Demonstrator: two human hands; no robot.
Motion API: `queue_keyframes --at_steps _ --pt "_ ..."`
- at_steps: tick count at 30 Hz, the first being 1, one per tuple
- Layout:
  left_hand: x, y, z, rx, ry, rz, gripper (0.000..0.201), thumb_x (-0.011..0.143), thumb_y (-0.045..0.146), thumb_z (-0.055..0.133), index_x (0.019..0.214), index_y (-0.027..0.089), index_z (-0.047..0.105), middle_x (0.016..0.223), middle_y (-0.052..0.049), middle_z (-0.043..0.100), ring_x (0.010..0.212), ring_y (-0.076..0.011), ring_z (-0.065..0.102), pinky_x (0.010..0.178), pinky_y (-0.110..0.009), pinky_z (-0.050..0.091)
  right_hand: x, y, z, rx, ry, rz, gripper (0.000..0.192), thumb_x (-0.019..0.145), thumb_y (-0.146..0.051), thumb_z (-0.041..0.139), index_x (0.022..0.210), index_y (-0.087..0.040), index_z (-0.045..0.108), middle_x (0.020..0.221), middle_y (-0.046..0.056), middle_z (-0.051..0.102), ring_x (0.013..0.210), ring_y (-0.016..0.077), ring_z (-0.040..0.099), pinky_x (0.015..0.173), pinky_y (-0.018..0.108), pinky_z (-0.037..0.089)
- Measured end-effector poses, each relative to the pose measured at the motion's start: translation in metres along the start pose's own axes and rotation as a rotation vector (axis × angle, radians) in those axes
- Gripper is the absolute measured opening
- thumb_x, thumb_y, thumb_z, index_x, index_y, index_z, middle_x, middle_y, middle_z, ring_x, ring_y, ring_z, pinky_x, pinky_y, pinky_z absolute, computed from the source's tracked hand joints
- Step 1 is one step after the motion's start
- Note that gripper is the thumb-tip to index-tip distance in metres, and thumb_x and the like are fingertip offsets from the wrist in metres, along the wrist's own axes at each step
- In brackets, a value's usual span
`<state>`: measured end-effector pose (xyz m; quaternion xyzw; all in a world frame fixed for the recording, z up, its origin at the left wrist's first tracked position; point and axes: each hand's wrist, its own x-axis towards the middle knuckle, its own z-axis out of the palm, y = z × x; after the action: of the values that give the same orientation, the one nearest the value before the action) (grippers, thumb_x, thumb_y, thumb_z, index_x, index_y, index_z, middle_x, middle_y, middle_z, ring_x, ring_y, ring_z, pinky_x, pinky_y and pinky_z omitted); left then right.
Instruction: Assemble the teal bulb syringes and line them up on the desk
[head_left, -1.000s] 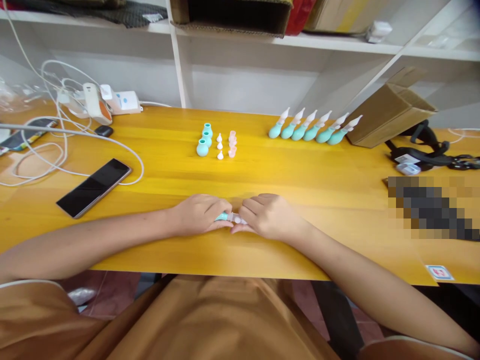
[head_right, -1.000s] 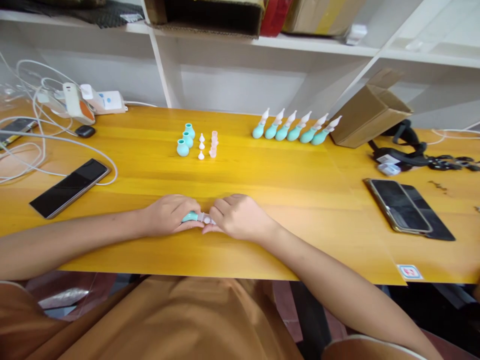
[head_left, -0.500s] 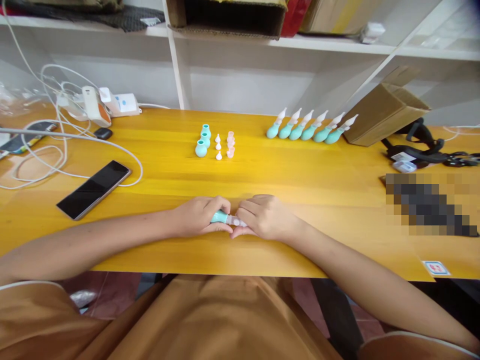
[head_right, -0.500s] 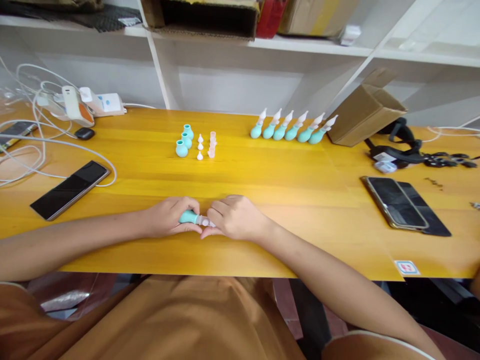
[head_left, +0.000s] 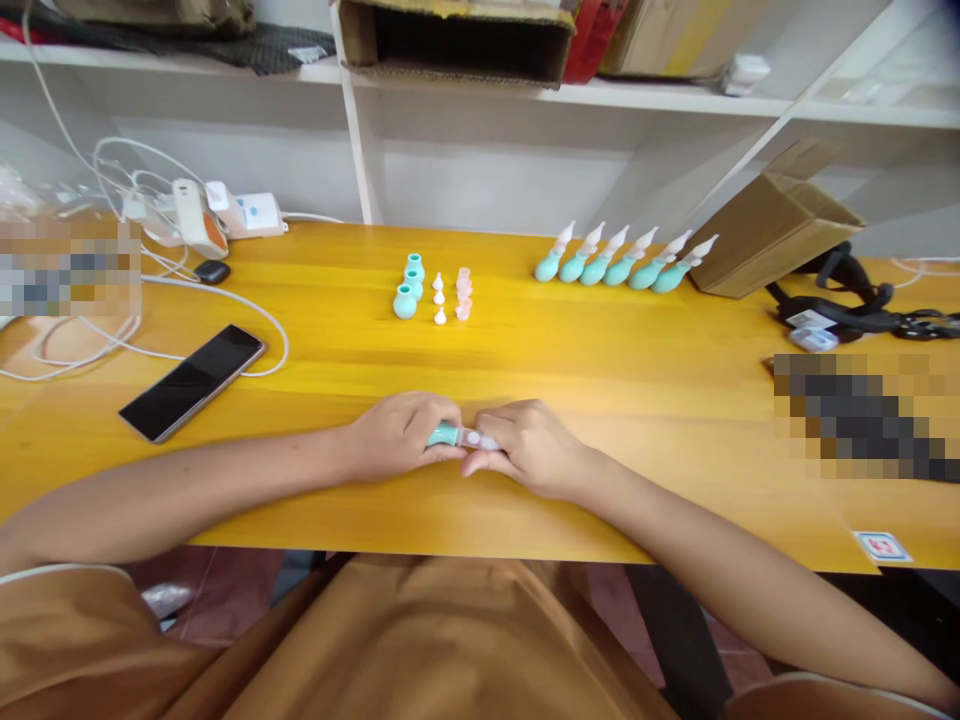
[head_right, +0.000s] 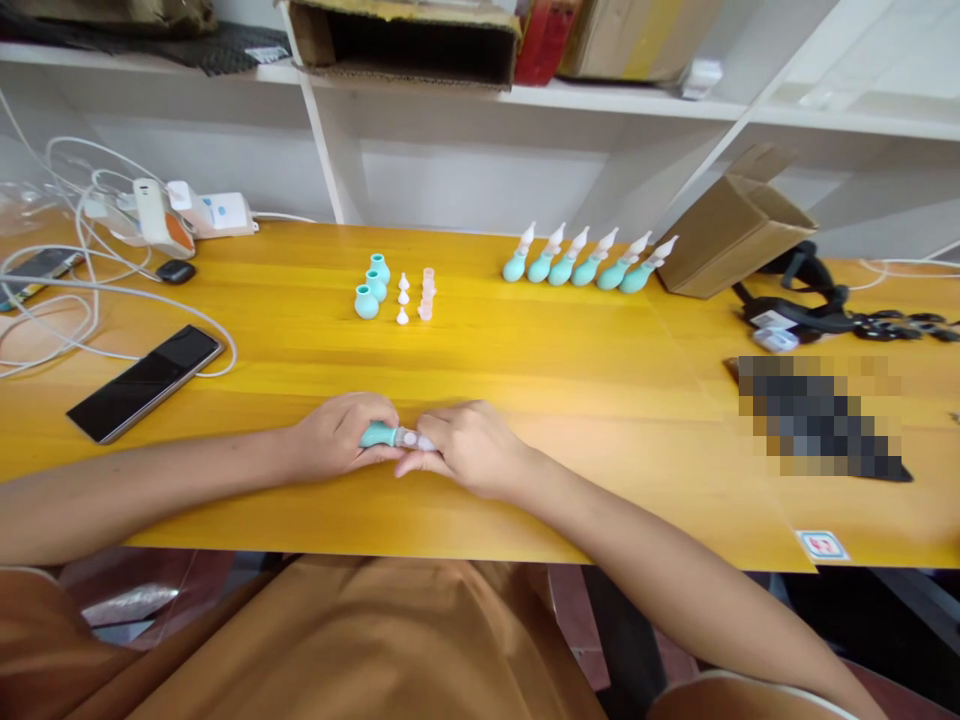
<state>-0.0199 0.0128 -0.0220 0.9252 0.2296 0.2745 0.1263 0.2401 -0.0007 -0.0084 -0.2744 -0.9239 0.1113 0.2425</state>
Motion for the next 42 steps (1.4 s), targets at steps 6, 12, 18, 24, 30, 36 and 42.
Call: queue_keyframes --at_steps 6,12,18,24,30,36,42 --pt "0.003 0.001 0.001 0.019 0.004 0.153 0.035 0.116 0.051 0.049 0.110 0.019 0.061 0.093 -0.007 0.076 0.084 -0.0198 0.074 0.078 -0.032 0.055 0.000 0.000 -0.001 0.109 -0.098 -0.044 0.062 0.111 -0.069 0.047 0.082 -0.018 0.066 0.073 0.002 0.071 0.062 0.0142 0.060 0.063 0.029 0.034" --pt "0.006 0.002 0.001 0.137 0.071 0.154 0.031 0.116 0.048 0.049 0.109 0.019 0.060 0.090 -0.006 0.077 0.078 -0.0197 0.073 0.073 -0.032 0.053 -0.002 0.001 0.002 -0.169 -0.026 -0.069 0.061 0.113 -0.067 0.045 0.090 -0.016 0.070 0.083 0.007 0.078 0.068 0.0187 0.066 0.064 0.033 0.034" --pt "0.003 0.000 -0.001 0.124 0.124 0.074 0.042 0.115 0.059 0.047 0.119 0.018 0.056 0.098 -0.008 0.078 0.085 -0.0209 0.078 0.075 -0.032 0.059 0.001 -0.001 -0.004 -0.131 -0.043 -0.026 0.062 0.111 -0.070 0.043 0.089 -0.018 0.068 0.081 0.005 0.077 0.065 0.0171 0.064 0.064 0.033 0.033" --pt "-0.001 -0.007 0.002 0.068 0.060 -0.021 0.044 0.111 0.062 0.056 0.122 0.019 0.056 0.104 -0.009 0.077 0.091 -0.0231 0.079 0.078 -0.035 0.061 0.000 0.003 -0.010 -0.110 -0.053 0.020 0.064 0.112 -0.070 0.041 0.084 -0.018 0.065 0.074 0.004 0.071 0.060 0.0161 0.059 0.062 0.031 0.029" --pt "0.002 -0.008 -0.003 0.001 0.087 -0.210 0.051 0.104 0.067 0.064 0.124 0.021 0.053 0.110 -0.008 0.075 0.090 -0.0241 0.077 0.079 -0.037 0.060 0.000 0.012 -0.017 -0.027 -0.035 0.121 0.064 0.109 -0.075 0.044 0.082 -0.019 0.062 0.073 0.004 0.068 0.063 0.0162 0.059 0.062 0.029 0.028" --pt "0.002 -0.011 -0.003 -0.027 0.099 -0.280 0.056 0.099 0.074 0.066 0.118 0.024 0.050 0.104 -0.005 0.072 0.084 -0.0231 0.074 0.073 -0.035 0.056 0.004 0.013 -0.017 0.225 0.094 0.221 0.067 0.112 -0.073 0.042 0.072 -0.021 0.051 0.066 -0.001 0.054 0.058 0.0126 0.047 0.060 0.028 0.030" --pt "-0.001 -0.014 0.001 -0.097 0.112 -0.277 0.057 0.095 0.072 0.074 0.113 0.025 0.045 0.105 -0.005 0.070 0.086 -0.0231 0.072 0.075 -0.036 0.056 0.009 0.005 -0.006 0.466 0.257 0.372 0.069 0.109 -0.074 0.045 0.065 -0.022 0.040 0.061 -0.005 0.036 0.056 0.0114 0.034 0.058 0.029 0.028"
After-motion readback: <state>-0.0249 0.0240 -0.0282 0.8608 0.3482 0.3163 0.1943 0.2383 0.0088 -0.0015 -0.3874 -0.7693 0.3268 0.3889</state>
